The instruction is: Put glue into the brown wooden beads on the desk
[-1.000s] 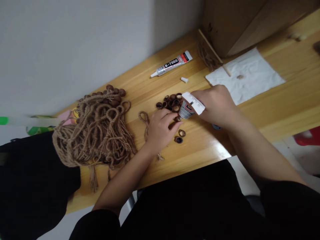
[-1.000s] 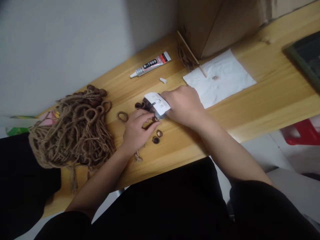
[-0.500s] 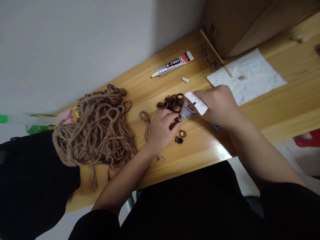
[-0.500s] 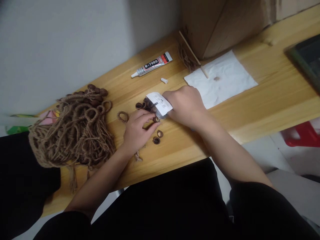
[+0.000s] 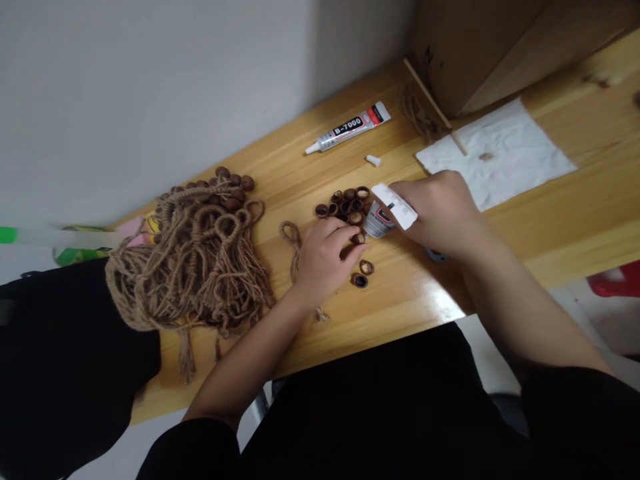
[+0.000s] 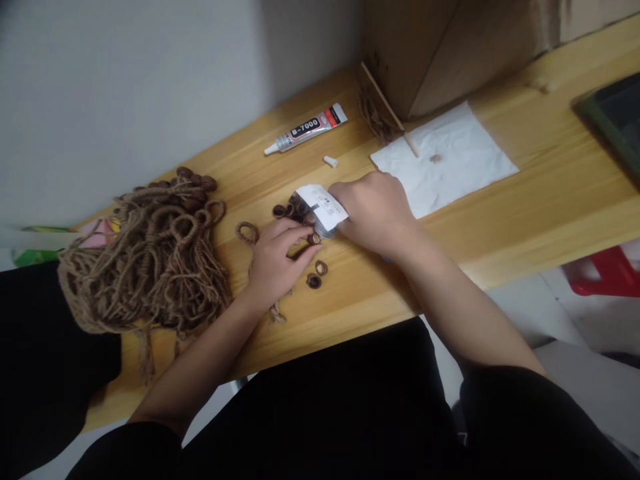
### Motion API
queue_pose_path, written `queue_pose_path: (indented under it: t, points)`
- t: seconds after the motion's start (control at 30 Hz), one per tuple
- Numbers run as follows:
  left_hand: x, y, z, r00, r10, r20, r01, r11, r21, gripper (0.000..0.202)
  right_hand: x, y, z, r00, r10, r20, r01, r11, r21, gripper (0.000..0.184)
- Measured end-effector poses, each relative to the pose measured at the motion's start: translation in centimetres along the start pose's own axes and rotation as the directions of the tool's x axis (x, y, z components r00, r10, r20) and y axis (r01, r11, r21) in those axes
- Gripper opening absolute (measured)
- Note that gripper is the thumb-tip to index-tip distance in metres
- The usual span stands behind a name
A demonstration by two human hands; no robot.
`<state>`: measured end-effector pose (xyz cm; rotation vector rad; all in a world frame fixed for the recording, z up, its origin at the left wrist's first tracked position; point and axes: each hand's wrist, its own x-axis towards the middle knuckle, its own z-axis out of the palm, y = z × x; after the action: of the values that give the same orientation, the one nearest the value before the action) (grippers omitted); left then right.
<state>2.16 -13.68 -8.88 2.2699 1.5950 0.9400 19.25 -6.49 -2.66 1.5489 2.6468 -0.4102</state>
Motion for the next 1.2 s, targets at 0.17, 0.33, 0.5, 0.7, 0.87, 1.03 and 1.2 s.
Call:
queue_pose_path:
  t: [0.17,0.33,0.5,0.7,0.87,1.03,1.2]
  points:
    - [0.0,0.1,-0.1,1.000,-0.014,0.009,0.014,1.000,-0.015,0.015,0.3,0.1,0.6,0.998,0.049,-0.042,-0.050,0.999,-0.020,0.013]
    - [0.0,0.1,-0.1,1.000,-0.005,0.007,0.005,1.000,-0.007,0.014,0.6,0.3,0.9,0.999,0.008,-0.048,-0.008,1.000,-0.004,0.010]
    - [0.0,0.1,0.0,1.000,-0.010,-0.001,0.010,1.000,0.000,0.014,0.5,0.5,1.2,0.990,0.043,-0.137,-0.041,0.999,0.015,0.013]
    - [0.0,0.2,-0.1,1.000,-0.019,0.014,0.019,1.000,0.000,0.012,0.4,0.8,1.6,0.957,0.061,-0.285,-0.027,0.992,0.124,0.029]
    - [0.1,0.1,-0.1,1.000,-0.012,0.017,0.012,1.000,0.004,0.012,0.3,0.7,1.3,0.936,0.094,-0.339,0.007,0.959,0.285,0.037]
    - [0.1,0.2,-0.2,0.999,-0.018,0.040,0.018,1.000,0.006,0.013,0.1,0.4,0.9,0.922,0.144,-0.359,0.017,0.913,0.408,0.041]
    - [0.1,0.2,-0.3,0.998,-0.027,0.055,0.026,1.000,0.010,0.013,-0.1,0.5,1.3,0.879,0.194,-0.436,0.110,0.806,0.582,0.042]
